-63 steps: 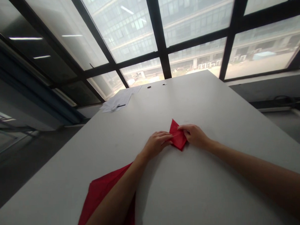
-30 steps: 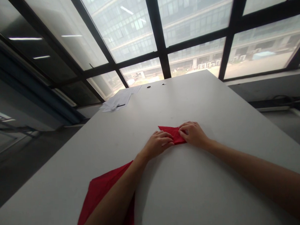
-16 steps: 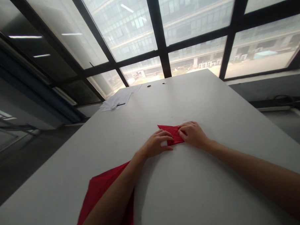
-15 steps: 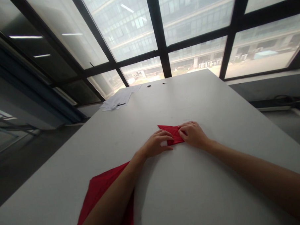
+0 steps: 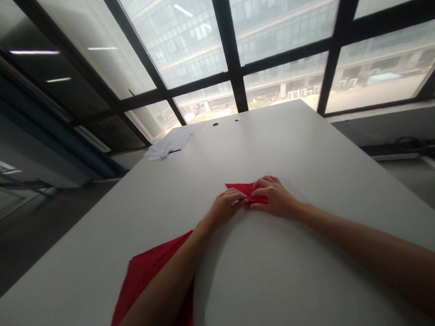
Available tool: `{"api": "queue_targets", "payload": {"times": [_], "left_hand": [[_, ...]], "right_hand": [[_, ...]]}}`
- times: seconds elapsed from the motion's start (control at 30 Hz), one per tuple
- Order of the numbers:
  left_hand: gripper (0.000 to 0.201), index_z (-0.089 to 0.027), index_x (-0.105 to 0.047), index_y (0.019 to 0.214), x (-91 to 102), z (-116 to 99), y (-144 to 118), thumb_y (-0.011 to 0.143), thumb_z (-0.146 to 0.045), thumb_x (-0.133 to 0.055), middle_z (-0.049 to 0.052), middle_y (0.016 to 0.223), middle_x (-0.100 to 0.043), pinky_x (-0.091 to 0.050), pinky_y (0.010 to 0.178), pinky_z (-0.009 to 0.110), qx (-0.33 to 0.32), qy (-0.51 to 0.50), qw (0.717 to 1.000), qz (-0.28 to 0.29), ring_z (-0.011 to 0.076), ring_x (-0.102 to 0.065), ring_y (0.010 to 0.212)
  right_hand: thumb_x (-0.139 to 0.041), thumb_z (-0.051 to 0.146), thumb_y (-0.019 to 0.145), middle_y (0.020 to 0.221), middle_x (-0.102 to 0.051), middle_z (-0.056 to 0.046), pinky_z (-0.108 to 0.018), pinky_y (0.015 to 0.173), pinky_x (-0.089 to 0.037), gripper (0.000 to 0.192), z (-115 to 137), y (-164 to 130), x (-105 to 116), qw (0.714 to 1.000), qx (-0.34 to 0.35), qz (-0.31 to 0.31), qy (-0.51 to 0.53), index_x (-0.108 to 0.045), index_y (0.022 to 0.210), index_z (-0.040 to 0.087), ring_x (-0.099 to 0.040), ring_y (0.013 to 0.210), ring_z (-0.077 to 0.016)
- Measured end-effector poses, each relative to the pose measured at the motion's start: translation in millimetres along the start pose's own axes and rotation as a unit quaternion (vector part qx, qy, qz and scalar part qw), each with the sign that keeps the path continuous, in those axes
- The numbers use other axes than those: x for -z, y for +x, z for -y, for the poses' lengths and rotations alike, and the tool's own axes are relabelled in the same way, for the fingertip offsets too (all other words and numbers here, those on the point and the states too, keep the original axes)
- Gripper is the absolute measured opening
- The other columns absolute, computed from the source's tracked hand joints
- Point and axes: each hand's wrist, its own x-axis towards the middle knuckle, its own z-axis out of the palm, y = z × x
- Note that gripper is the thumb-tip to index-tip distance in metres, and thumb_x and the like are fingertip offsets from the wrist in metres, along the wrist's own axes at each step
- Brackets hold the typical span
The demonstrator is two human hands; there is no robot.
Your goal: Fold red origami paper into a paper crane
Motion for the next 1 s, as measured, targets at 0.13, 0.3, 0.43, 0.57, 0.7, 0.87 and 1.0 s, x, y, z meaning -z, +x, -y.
{"api": "queue_targets", "payload": {"times": [0.13, 0.3, 0.43, 0.57, 0.7, 0.87, 1.0], "left_hand": [[0.024, -0.023, -0.069, 0.112, -5.0, 3.5, -0.9, 0.089, -0.026, -0.068, 0.003, 0.101, -0.074, -0.051, 0.079, 0.027, 0.05, -0.028, 0.998, -0.015, 0.0151, -0.065, 0.082], [0.032, -0.024, -0.065, 0.121, -10.9, 9.5, -0.7, 0.091, -0.016, -0.061, 0.003, 0.101, -0.073, -0.051, 0.07, 0.025, 0.078, -0.043, 0.995, -0.034, 0.0122, -0.062, 0.072], [0.021, -0.022, -0.072, 0.105, -9.2, 5.6, 0.0, 0.091, -0.015, -0.058, 0.005, 0.102, -0.069, -0.052, 0.081, 0.028, 0.019, -0.022, 0.999, -0.023, 0.0153, -0.064, 0.087], [0.02, -0.026, -0.074, 0.102, -5.0, -0.6, 0.4, 0.089, -0.016, -0.062, 0.006, 0.112, -0.064, -0.05, 0.091, 0.033, 0.0, 0.047, 0.998, -0.033, 0.0173, -0.061, 0.098], [0.021, -0.027, -0.074, 0.104, -3.0, -2.7, 0.7, 0.092, -0.018, -0.06, 0.004, 0.11, -0.067, -0.047, 0.097, 0.038, -0.02, 0.081, 0.996, -0.019, 0.0187, -0.061, 0.104], [0.019, -0.028, -0.074, 0.103, -1.0, -10.4, 1.6, 0.094, -0.023, -0.058, 0.004, 0.116, -0.067, -0.043, 0.102, 0.042, -0.017, 0.139, 0.99, -0.002, 0.0212, -0.058, 0.11], [0.022, -0.025, -0.071, 0.109, -1.8, -17.3, 2.6, 0.098, -0.028, -0.053, 0.005, 0.11, -0.069, -0.044, 0.098, 0.04, 0.0, 0.168, 0.986, 0.018, 0.0208, -0.06, 0.106]], "right_hand": [[-0.061, 0.024, 0.093, 0.086, -0.071, -0.003, -0.038, 0.094, -0.031, 0.016, -0.1, 0.5, -1.2, 1.0, -0.003, 0.013, -0.005, -0.075, 0.084, 0.025, -0.058, 0.091, -0.0194], [-0.058, 0.021, 0.093, 0.098, -0.073, -0.005, -0.037, 0.093, -0.031, 0.017, -4.7, 0.0, -5.0, 0.999, -0.046, -0.002, -0.015, -0.073, 0.099, 0.025, -0.059, 0.095, -0.0207], [-0.067, 0.027, 0.088, 0.092, -0.071, -0.004, -0.036, 0.089, -0.032, 0.007, -8.8, -0.8, -8.4, 0.994, -0.099, -0.003, -0.036, -0.072, 0.089, 0.024, -0.059, 0.094, -0.0219], [-0.068, 0.028, 0.086, 0.091, -0.069, -0.004, -0.037, 0.091, -0.033, 0.006, -11.5, -0.4, -10.4, 0.994, -0.111, 0.001, -0.025, -0.073, 0.088, 0.024, -0.059, 0.094, -0.0216], [-0.059, 0.018, 0.09, 0.094, -0.07, -0.004, -0.035, 0.09, -0.036, 0.017, -13.9, 1.2, -10.8, 0.992, -0.121, -0.044, -0.01, -0.073, 0.095, 0.024, -0.059, 0.095, -0.0207], [-0.058, 0.015, 0.088, 0.092, -0.07, -0.005, -0.033, 0.085, -0.041, 0.018, -17.9, 1.8, -10.9, 0.989, -0.134, -0.057, -0.001, -0.074, 0.09, 0.023, -0.059, 0.091, -0.0204], [-0.059, 0.016, 0.086, 0.092, -0.07, -0.004, -0.036, 0.09, -0.04, 0.018, -16.7, 1.3, -10.9, 0.991, -0.127, -0.027, -0.011, -0.076, 0.084, 0.024, -0.058, 0.094, -0.0216]]}}
